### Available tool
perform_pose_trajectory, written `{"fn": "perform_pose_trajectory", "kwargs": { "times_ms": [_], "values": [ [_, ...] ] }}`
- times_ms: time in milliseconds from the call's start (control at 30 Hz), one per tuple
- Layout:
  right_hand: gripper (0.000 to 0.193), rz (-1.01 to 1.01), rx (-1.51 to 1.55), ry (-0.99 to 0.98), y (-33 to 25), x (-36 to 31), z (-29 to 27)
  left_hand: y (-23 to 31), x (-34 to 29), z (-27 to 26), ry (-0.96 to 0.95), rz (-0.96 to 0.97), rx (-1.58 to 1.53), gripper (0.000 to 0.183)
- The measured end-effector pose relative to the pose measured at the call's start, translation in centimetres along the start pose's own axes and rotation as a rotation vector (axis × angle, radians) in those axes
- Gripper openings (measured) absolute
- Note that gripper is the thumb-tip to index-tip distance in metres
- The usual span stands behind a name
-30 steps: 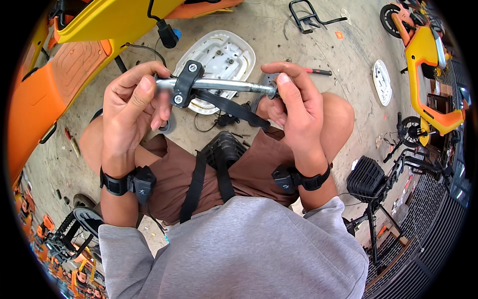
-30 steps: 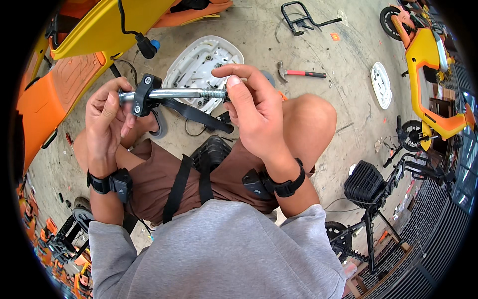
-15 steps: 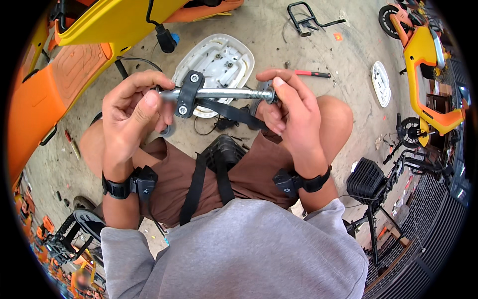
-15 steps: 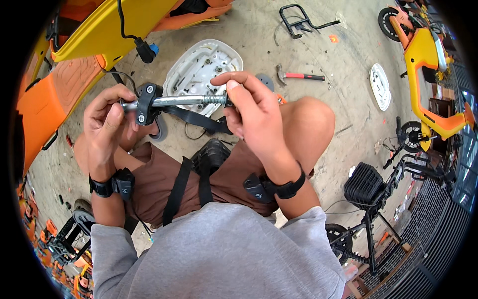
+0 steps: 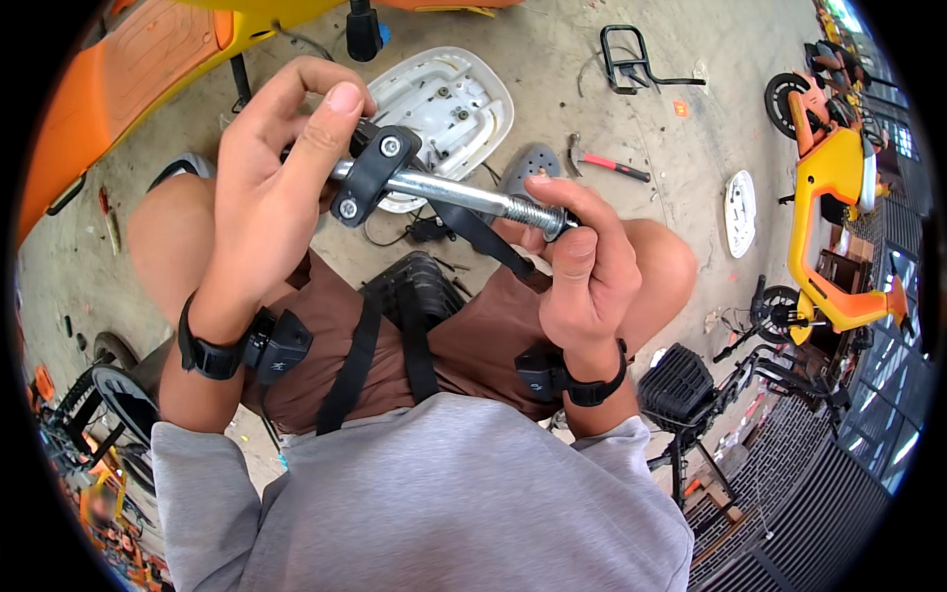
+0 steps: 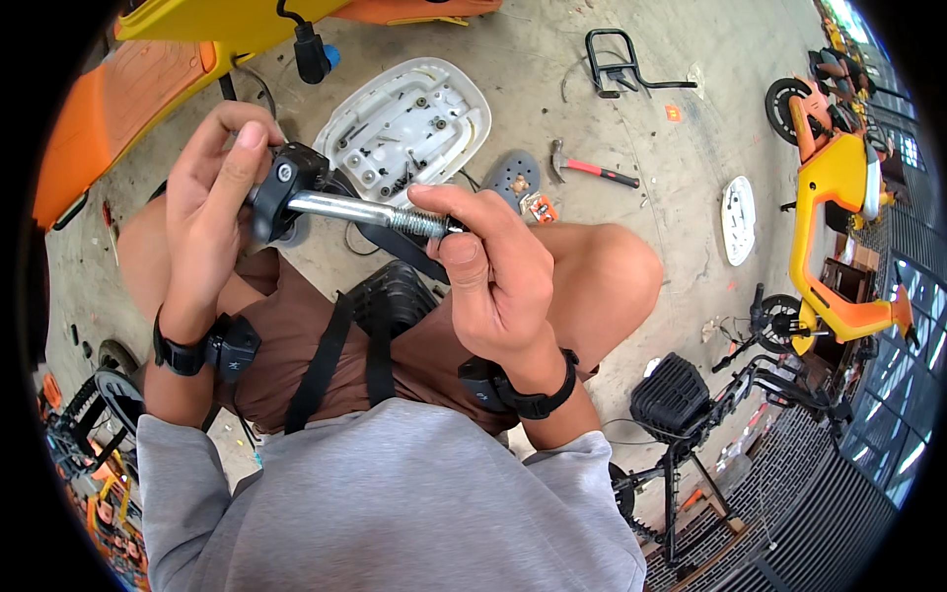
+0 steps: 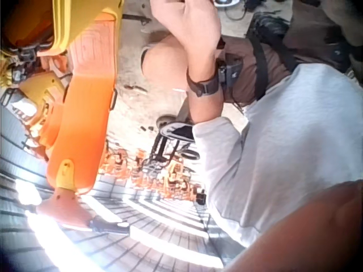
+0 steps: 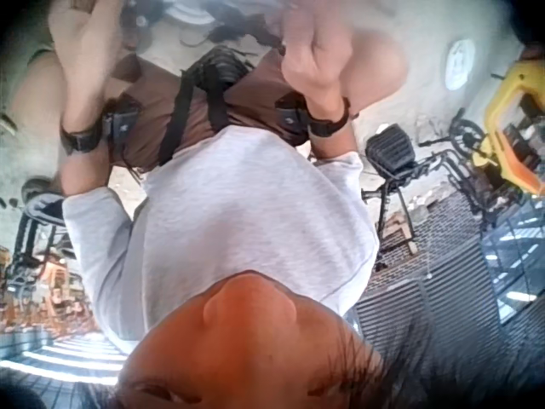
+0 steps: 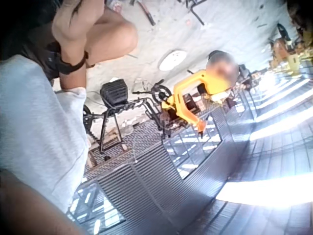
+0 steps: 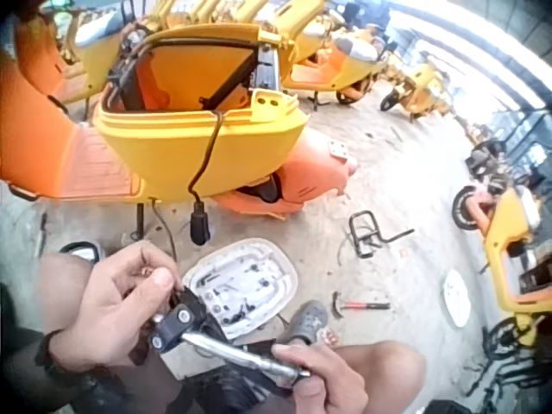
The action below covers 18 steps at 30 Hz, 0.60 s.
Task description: The person threads a metal cable through a tube and housing, using pliers to pull and adjust the wire components.
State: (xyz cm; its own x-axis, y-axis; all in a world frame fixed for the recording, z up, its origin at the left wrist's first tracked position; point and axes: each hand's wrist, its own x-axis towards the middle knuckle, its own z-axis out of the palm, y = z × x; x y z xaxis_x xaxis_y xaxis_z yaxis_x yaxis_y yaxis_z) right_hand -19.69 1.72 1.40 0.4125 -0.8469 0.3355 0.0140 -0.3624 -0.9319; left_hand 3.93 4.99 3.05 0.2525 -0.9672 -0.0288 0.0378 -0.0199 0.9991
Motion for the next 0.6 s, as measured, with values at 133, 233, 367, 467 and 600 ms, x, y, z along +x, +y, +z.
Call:
{"fn": "perform_pose_trajectory", "kwargs": {
  "times_ms": [133,233,367,467,600],
  "values": [
    [0.035,0.144,0.107,0.021,-0.6,-0.1,0.3,0.5,-0.9,-0.1,0.042,0.175,0.117,0.02],
    [0.037,0.271,0.216,-0.013,-0.4,-0.2,0.0,1.1,-1.3,0.4,0.092,0.179,0.145,0.019],
    [0.038,0.439,0.337,-0.04,-0.5,0.1,-0.2,1.5,-1.6,0.7,0.113,0.158,0.188,0.019],
    [0.039,0.503,0.442,-0.057,-0.4,0.5,0.0,1.0,-1.3,0.1,0.087,0.276,0.29,0.018],
    [0.04,0.581,0.543,-0.094,-0.2,0.8,-0.2,1.2,-1.2,-0.2,0.087,0.375,0.421,0.017]
  ]
}}
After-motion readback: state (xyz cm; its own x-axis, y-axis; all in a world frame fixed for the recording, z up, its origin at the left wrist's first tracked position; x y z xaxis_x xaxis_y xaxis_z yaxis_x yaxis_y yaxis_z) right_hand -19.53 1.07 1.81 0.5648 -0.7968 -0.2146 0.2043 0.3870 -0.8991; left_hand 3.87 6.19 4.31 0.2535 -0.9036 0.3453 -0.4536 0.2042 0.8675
